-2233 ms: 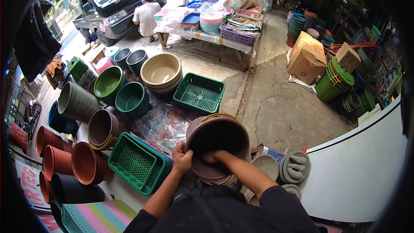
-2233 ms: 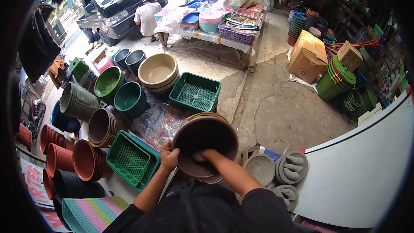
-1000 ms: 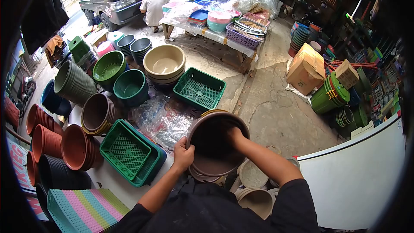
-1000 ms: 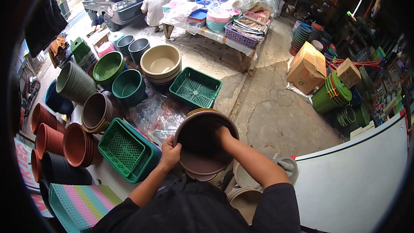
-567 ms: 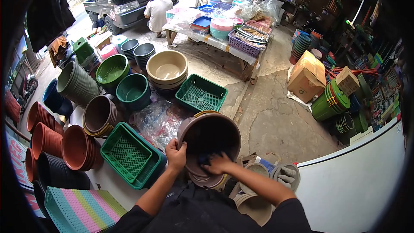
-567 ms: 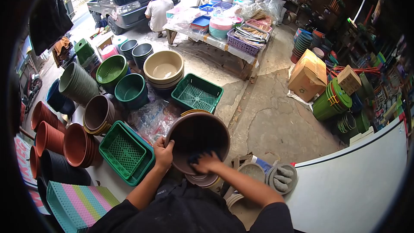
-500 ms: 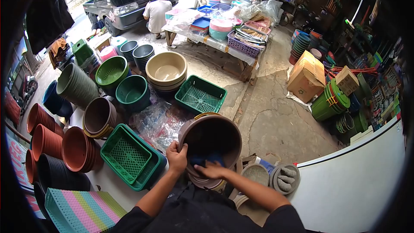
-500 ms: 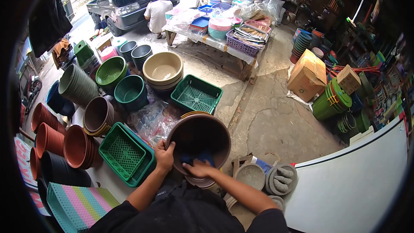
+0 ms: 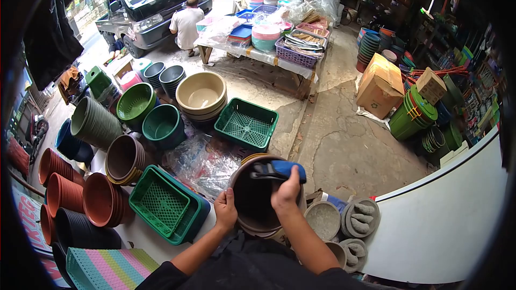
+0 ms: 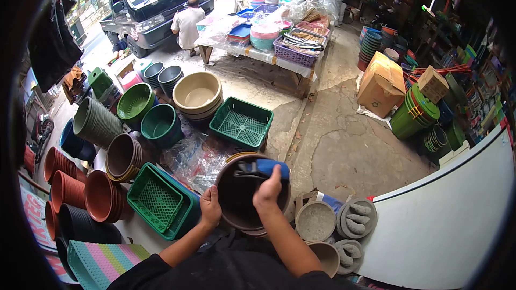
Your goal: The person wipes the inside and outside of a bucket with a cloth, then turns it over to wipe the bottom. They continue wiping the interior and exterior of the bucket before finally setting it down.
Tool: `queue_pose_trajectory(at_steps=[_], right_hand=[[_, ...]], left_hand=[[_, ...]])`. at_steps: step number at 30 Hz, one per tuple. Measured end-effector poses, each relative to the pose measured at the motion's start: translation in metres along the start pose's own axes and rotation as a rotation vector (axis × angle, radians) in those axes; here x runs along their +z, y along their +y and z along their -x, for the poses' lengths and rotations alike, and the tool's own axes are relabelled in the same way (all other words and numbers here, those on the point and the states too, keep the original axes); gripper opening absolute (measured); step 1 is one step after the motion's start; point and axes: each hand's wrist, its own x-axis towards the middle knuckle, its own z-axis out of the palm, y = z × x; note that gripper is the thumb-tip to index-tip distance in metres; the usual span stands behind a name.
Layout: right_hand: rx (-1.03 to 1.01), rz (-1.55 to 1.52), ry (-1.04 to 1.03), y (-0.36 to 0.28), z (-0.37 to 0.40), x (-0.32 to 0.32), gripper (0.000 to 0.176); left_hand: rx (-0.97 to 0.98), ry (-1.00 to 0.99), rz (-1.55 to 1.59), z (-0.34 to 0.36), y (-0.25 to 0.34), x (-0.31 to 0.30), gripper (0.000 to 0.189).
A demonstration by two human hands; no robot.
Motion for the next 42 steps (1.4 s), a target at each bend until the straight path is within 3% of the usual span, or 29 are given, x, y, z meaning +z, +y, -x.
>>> queue_pose_trajectory(at_steps=[3,5,7,9,10,13,16,18,19,20,22,24,26,28,31,32,34,38,40,41,42], right_hand=[[-0.026,0.041,0.027,0.006,-0.001,-0.029,0.046],[-0.206,0.477,0.195,0.012,0.016,-0.025,0.05],[-0.228,0.56,0.121,0.016,0.014,-0.031,0.059],[-0.645,0.912,-0.067,0.02,0.009,-0.032,0.068],[-0.64,1.057,-0.117,0.017,0.009,-0.031,0.067],[-0.593,0.957,-0.561,0.025,0.008,-0.035,0.063],[-0.231,1.068,-0.936,0.021,0.04,-0.038,0.059],[-0.138,1.083,-1.015,0.008,0.069,-0.038,0.058],[-0.048,1.099,-1.093,-0.001,0.079,-0.038,0.057],[-0.045,1.1,-1.095,-0.008,0.079,-0.044,0.057],[0.198,1.332,-1.163,-0.033,0.076,-0.059,0.053],[-0.09,1.843,-1.252,-0.067,0.076,-0.064,0.053],[-0.348,2.164,-1.232,-0.095,0.062,-0.085,0.06],[-0.659,2.273,-0.989,-0.122,0.06,-0.081,0.067],[-0.788,2.136,-0.723,-0.14,0.046,-0.066,0.066],[-0.789,2.14,-0.713,-0.141,0.038,-0.063,0.066],[-0.526,1.529,-0.727,-0.135,0.02,-0.058,0.057],[-0.715,1.654,-0.575,-0.123,0.01,-0.053,0.038],[-0.64,1.701,-0.534,-0.122,0.009,-0.056,0.039],[-0.562,1.75,-0.501,-0.12,0.009,-0.058,0.039],[-0.557,1.746,-0.497,-0.116,0.009,-0.061,0.039]], left_hand=[[0.012,-0.026,0.082,0.002,-0.001,0.001,0.04],[0.052,-0.065,0.026,0.005,0.005,0.006,0.042],[0.038,-0.08,0.015,0.006,0.006,0.009,0.042],[0.021,-0.094,-0.001,0.007,0.004,0.01,0.042],[0.017,-0.121,0.006,0.008,0.002,0.011,0.042],[-0.012,-0.14,0.06,0.008,0.013,0.023,0.041],[-0.107,-0.11,0.194,0.0,-0.007,0.016,0.038],[-0.262,-0.099,0.446,-0.01,-0.024,-0.003,0.033],[-0.227,-0.11,0.473,-0.015,-0.005,0.003,0.036],[-0.216,-0.077,0.368,-0.016,0.001,0.001,0.038],[-0.206,-0.041,0.266,-0.019,0.016,0.0,0.04],[-0.136,0.029,0.311,-0.024,0.033,0.003,0.044],[-0.146,0.001,0.321,-0.026,0.035,-0.003,0.045],[-0.191,-0.056,0.338,-0.027,0.04,-0.007,0.044],[-0.248,-0.169,0.352,-0.022,0.054,-0.003,0.043],[-0.251,-0.176,0.354,-0.022,0.052,-0.001,0.043],[-0.374,-0.286,0.318,-0.024,0.044,0.002,0.043],[-0.411,-0.297,0.266,-0.031,0.021,-0.003,0.04],[-0.429,-0.214,-0.135,-0.033,0.026,-0.005,0.051],[-0.43,-0.218,-0.141,-0.029,0.027,-0.006,0.051],[-0.011,-0.274,-0.594,-0.018,0.039,-0.003,0.06]])
